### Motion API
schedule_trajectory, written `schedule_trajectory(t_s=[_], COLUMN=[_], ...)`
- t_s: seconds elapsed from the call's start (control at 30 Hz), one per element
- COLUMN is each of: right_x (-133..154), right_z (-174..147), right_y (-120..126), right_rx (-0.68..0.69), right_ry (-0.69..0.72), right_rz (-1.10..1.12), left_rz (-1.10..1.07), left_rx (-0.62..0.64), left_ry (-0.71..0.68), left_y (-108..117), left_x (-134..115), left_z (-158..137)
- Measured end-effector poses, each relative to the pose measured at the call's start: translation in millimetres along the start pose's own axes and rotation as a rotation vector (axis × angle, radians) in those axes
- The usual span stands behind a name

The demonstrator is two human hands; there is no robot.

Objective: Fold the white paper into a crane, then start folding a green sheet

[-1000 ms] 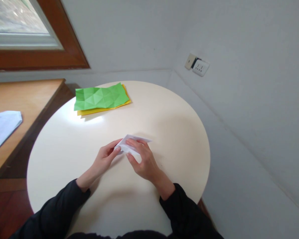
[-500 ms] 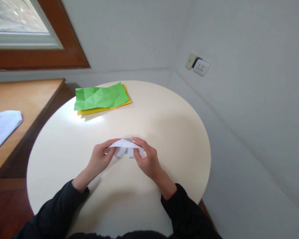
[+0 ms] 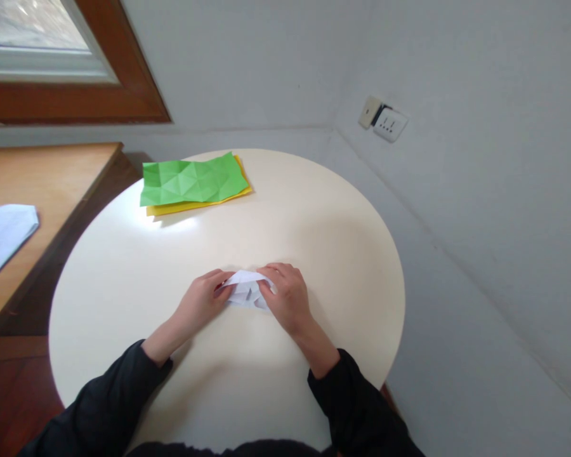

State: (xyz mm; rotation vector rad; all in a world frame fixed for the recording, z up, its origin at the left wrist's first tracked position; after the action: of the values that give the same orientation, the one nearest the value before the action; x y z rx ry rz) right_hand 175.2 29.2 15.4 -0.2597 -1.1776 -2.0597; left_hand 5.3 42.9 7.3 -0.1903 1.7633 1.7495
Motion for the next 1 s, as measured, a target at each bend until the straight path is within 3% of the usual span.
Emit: schedule_trajectory(t_s=[0.27, 0.5, 0.7, 0.83, 1.0], right_x=[20.5, 26.9, 26.8, 27.0, 28.7], right_z=[2.1, 4.5, -2.2, -12.1, -16.3], right_y=[3.8, 6.2, 6.8, 10.2, 13.1], right_rx=[-0.03, -0.074, -0.005, 0.046, 0.011], right_ry=[0.207, 0.242, 0.287, 0.311, 0.211], right_rz=[-0.193, -0.162, -0.143, -0.163, -0.154], left_rz=[0.001, 0.003, 0.092, 0.164, 0.172], left_rx=[-0.065, -0.144, -0.275, -0.278, -0.272], left_ry=[-0.085, -0.163, -0.286, -0.357, -0.365], left_y=[-3.6, -2.3, -4.8, -8.5, -8.8], left_x=[-5.8, -12.3, -8.5, -7.3, -12.9], left_z=[-4.1, -6.9, -10.9, -15.3, -18.7])
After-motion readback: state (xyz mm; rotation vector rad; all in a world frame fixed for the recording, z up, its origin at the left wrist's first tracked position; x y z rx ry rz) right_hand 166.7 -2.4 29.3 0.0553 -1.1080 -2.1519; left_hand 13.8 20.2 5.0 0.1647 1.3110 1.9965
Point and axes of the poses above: each hand's wrist, its own z-axis towards the middle knuckle, its own y-axis out of the back of the hand, x = y × z, the point moved 4 cm from there along z, towards the middle knuckle, and after that the axes turned 4 degrees about z, right-handed, at the moved point
